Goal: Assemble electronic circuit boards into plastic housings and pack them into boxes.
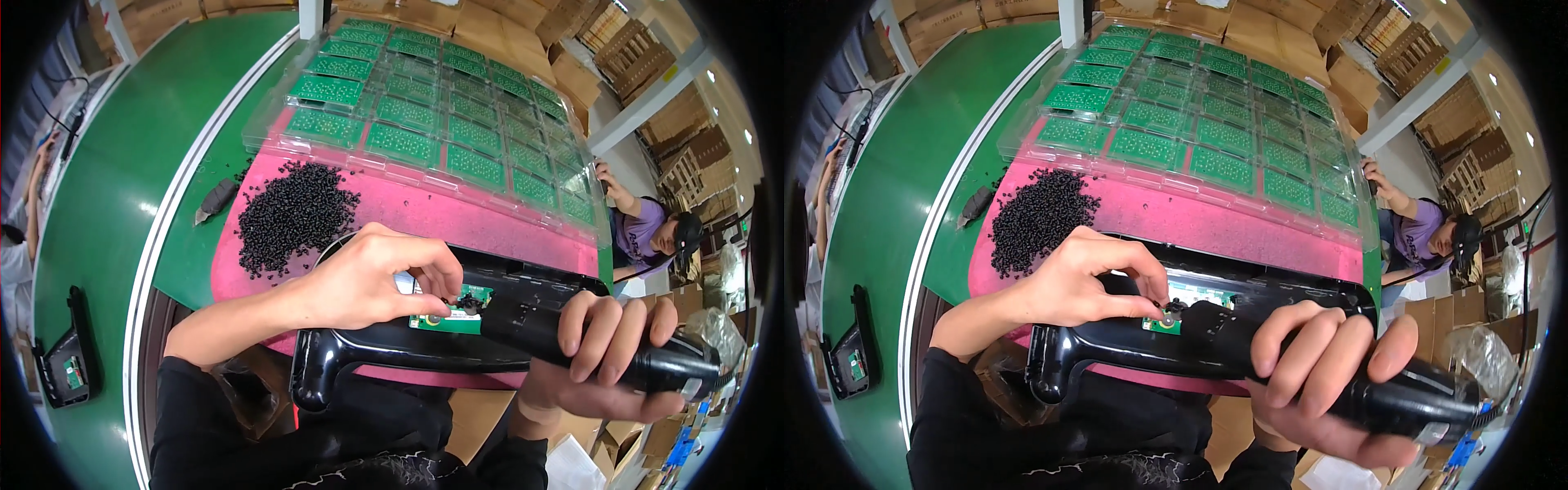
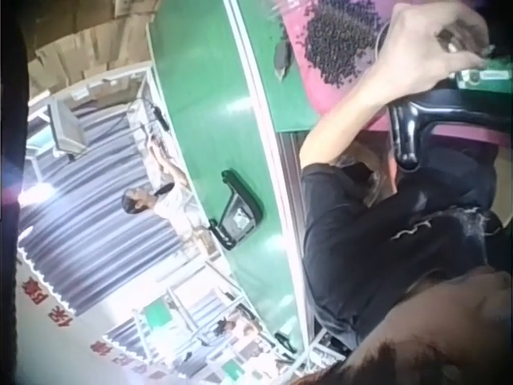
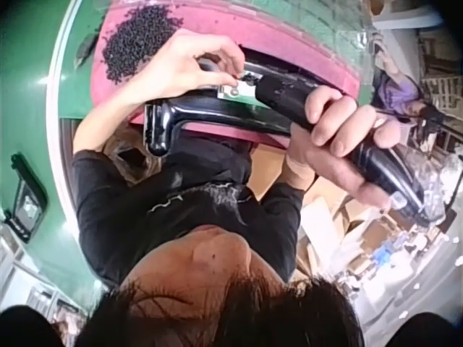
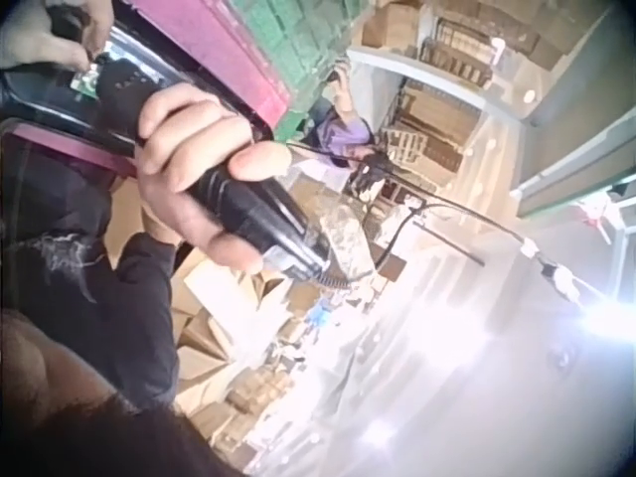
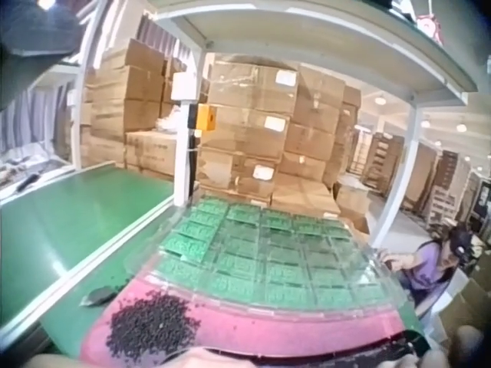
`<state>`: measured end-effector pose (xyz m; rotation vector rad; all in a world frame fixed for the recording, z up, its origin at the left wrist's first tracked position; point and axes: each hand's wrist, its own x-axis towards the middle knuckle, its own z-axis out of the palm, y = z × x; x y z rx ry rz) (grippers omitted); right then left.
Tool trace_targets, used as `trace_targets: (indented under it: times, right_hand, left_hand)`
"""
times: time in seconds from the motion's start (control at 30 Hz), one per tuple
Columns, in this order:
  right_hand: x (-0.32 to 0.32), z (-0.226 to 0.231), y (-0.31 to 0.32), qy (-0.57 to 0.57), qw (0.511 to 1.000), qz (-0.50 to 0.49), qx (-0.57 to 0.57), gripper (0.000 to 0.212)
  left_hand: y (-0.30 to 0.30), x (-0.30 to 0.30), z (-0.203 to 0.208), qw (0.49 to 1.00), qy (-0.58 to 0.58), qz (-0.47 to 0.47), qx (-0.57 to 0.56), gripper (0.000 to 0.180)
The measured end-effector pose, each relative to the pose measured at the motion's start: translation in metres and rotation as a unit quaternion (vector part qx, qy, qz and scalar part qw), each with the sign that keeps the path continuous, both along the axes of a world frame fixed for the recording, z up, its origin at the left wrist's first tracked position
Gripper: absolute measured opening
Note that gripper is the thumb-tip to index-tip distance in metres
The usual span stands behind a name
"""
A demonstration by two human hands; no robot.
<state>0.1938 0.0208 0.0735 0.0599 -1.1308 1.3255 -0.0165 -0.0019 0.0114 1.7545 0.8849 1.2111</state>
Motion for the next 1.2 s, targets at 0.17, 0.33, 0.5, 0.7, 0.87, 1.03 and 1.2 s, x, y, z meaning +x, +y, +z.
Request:
trace_targets:
  times: [0.17,0.33,0.5,0.7,0.87,1.03,1.2]
  right_hand:
    - [-0.009,-0.006,-0.009,0.010,0.998,-0.057,0.010,0.051]
    - [-0.008,-0.010,-0.009,0.009,0.998,-0.059,0.030,0.050]
    - [-0.001,-0.011,-0.005,0.015,0.998,-0.063,0.027,0.051]
    - [0.030,-0.022,0.018,-0.091,0.995,-0.035,0.002,0.066]
    - [0.031,-0.045,0.040,-0.173,0.981,-0.083,-0.007,0.062]
    - [0.031,-0.050,0.039,-0.199,0.975,-0.099,-0.013,0.064]
    - [0.031,-0.051,0.038,-0.222,0.969,-0.105,-0.017,0.065]
  left_hand:
    - [-0.002,-0.001,-0.001,1.000,-0.006,-0.007,-0.007,0.018]
    - [-0.003,0.001,-0.001,0.998,-0.026,-0.023,-0.056,0.018]
    - [0.000,0.003,-0.005,0.998,0.003,-0.014,-0.063,0.022]
    - [0.003,-0.001,-0.013,0.986,0.151,0.069,0.030,0.022]
    - [0.002,0.000,-0.018,0.968,0.234,0.067,0.059,0.019]
    - [0.000,-0.002,-0.021,0.958,0.274,0.036,0.079,0.020]
    - [-0.004,-0.004,-0.020,0.941,0.329,0.013,0.075,0.031]
